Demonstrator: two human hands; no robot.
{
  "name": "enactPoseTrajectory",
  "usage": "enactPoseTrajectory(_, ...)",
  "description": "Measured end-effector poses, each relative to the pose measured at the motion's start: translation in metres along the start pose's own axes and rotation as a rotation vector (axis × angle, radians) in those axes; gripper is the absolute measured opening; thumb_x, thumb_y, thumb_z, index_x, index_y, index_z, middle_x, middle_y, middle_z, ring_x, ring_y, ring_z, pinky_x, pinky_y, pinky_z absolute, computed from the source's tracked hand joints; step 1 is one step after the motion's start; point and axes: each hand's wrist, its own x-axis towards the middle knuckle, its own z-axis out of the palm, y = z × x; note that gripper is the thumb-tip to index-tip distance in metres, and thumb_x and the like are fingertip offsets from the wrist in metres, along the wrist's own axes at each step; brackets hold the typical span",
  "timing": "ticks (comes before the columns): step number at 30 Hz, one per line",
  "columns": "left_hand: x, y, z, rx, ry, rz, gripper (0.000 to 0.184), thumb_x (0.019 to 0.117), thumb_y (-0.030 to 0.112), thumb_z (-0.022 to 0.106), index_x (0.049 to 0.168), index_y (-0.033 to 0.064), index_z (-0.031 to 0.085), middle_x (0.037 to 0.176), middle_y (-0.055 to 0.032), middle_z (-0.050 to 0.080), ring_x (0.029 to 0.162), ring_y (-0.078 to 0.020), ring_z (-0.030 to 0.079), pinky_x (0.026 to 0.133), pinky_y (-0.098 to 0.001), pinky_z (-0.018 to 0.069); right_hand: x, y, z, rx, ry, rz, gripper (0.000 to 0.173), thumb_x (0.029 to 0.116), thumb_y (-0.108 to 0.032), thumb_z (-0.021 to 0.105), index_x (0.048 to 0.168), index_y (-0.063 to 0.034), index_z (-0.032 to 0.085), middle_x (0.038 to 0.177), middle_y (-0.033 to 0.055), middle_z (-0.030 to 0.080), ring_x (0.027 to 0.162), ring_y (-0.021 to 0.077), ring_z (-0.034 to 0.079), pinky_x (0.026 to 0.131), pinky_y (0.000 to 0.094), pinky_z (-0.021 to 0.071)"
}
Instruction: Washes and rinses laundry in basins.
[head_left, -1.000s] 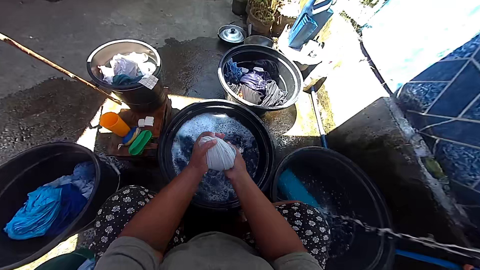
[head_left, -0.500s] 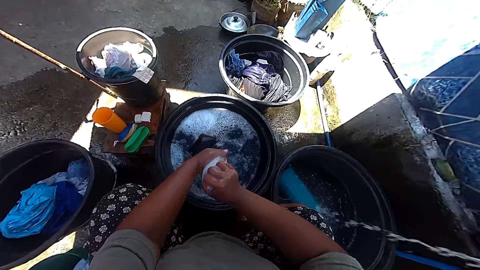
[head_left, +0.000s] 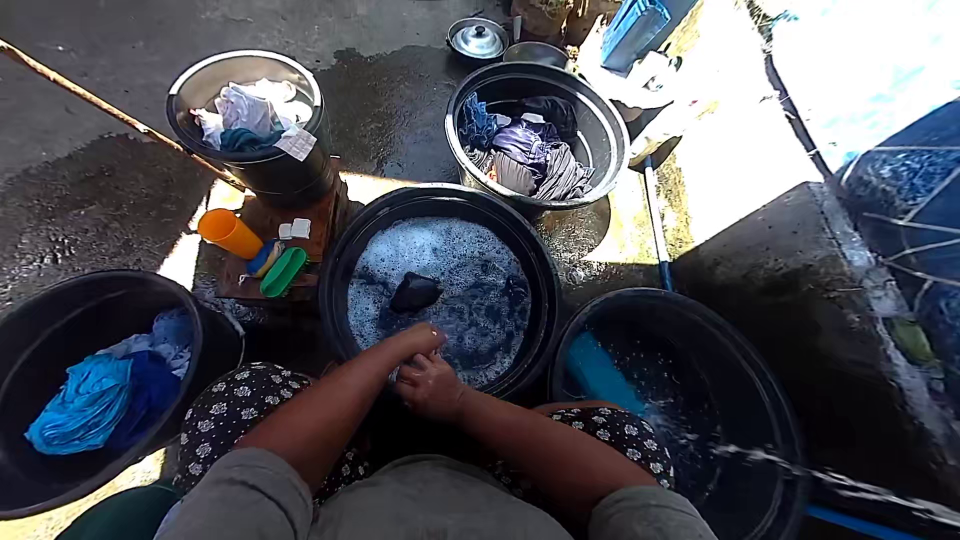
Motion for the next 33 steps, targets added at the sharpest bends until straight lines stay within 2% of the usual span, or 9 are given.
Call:
enactPoseTrajectory(4,-0.046,0.009,-0.039,-0.538,0.593,0.254,0.044,0.1118,0.026,0.04,0.089,-0.0016,0.065,0.081,-0.0065,0.062,0.078,-0.0138,0.058,0.079,-0.0362,0.0497,0.029,0.041,-0.032,0.112,0.352,0.15,0.024,0.093,-0.025,0.064,0.08,-0.0063,0.07,0.094,0.0165,0.073,0.092,0.0343,0.071,0.081,0.0471,0.0589)
enactPoseTrajectory(7,-0.118,0.02,-0.066,-0.678,0.927,0.502,0.041,0.1103,0.025,0.039,0.086,0.0029,0.063,0.085,-0.0027,0.066,0.089,-0.012,0.065,0.091,-0.0366,0.0536,0.038,0.054,-0.039,0.397,0.447,0.519,0.056,0.1019,-0.037,0.053,0.127,0.0127,0.055,0.142,0.0347,0.049,0.125,0.0368,0.058,0.096,0.0442,0.0545)
enactPoseTrajectory(10,-0.193,0.004,-0.083,-0.419,1.262,0.587,0.036,0.1081,0.022,0.043,0.09,0.0014,0.066,0.088,-0.0022,0.068,0.09,-0.0068,0.064,0.091,-0.0319,0.0526,0.025,0.065,-0.025,0.432,0.281,0.818,0.069,0.1003,-0.03,0.062,0.155,0.0031,0.036,0.158,0.0341,0.032,0.12,0.0382,0.062,0.088,0.0453,0.0587)
enactPoseTrajectory(15,-0.298,-0.082,-0.108,-0.055,1.652,0.148,0.045,0.1073,0.034,0.048,0.107,-0.0064,0.067,0.101,-0.0193,0.068,0.096,-0.0182,0.065,0.09,-0.037,0.0515,-0.005,0.103,-0.019,0.369,-0.263,1.097,0.059,0.098,-0.022,0.07,0.146,0.0047,0.049,0.15,0.0362,0.043,0.137,0.0492,0.048,0.112,0.0553,0.0436)
enactPoseTrajectory(17,-0.312,-0.124,-0.12,-0.066,1.572,-0.152,0.066,0.0987,0.046,0.064,0.14,-0.004,0.052,0.143,-0.0385,0.045,0.135,-0.0502,0.044,0.11,-0.0627,0.0361,-0.012,0.121,-0.022,0.383,-0.433,1.147,0.054,0.1008,-0.024,0.067,0.145,0.0039,0.051,0.149,0.0338,0.047,0.139,0.0474,0.046,0.114,0.0573,0.0394)
enactPoseTrajectory(20,-0.292,-0.152,-0.134,-0.071,1.425,-0.305,0.116,0.0789,0.051,0.086,0.164,0.0077,0.019,0.165,-0.0379,0.003,0.15,-0.0605,0.009,0.116,-0.0747,0.0187,-0.015,0.148,-0.026,0.402,-0.671,1.172,0.052,0.1043,-0.026,0.063,0.146,0.0032,0.051,0.144,0.0314,0.054,0.134,0.0431,0.053,0.114,0.0557,0.0392)
enactPoseTrajectory(25,-0.192,-0.086,-0.135,0.127,0.878,0.08,0.078,0.0927,0.04,0.076,0.152,0.0015,0.044,0.148,-0.0301,0.048,0.138,-0.0462,0.047,0.112,-0.0635,0.039,0.002,0.176,-0.036,0.154,-0.896,1.038,0.05,0.1034,-0.027,0.063,0.142,0.003,0.055,0.142,0.0328,0.054,0.136,0.048,0.05,0.114,0.0651,0.0365)
enactPoseTrajectory(28,-0.099,-0.051,-0.113,0.242,0.506,0.135,0.082,0.0925,0.04,0.077,0.156,0.0046,0.039,0.156,-0.0254,0.041,0.145,-0.0414,0.041,0.116,-0.061,0.0353,0.013,0.198,-0.037,0.021,-0.931,0.983,0.048,0.1015,-0.027,0.065,0.14,0.0015,0.059,0.143,0.0334,0.054,0.139,0.0507,0.046,0.114,0.0685,0.0345)
enactPoseTrajectory(33,0.039,-0.047,-0.06,0.426,0.406,0.249,0.073,0.0972,0.035,0.07,0.159,0.0143,0.038,0.166,-0.0172,0.032,0.155,-0.0368,0.025,0.121,-0.0672,0.0182,0.033,0.24,-0.052,0.0,-0.824,1.107,0.049,0.1024,-0.027,0.065,0.143,-0.0012,0.057,0.147,0.0311,0.051,0.14,0.0478,0.047,0.114,0.0663,0.0365)
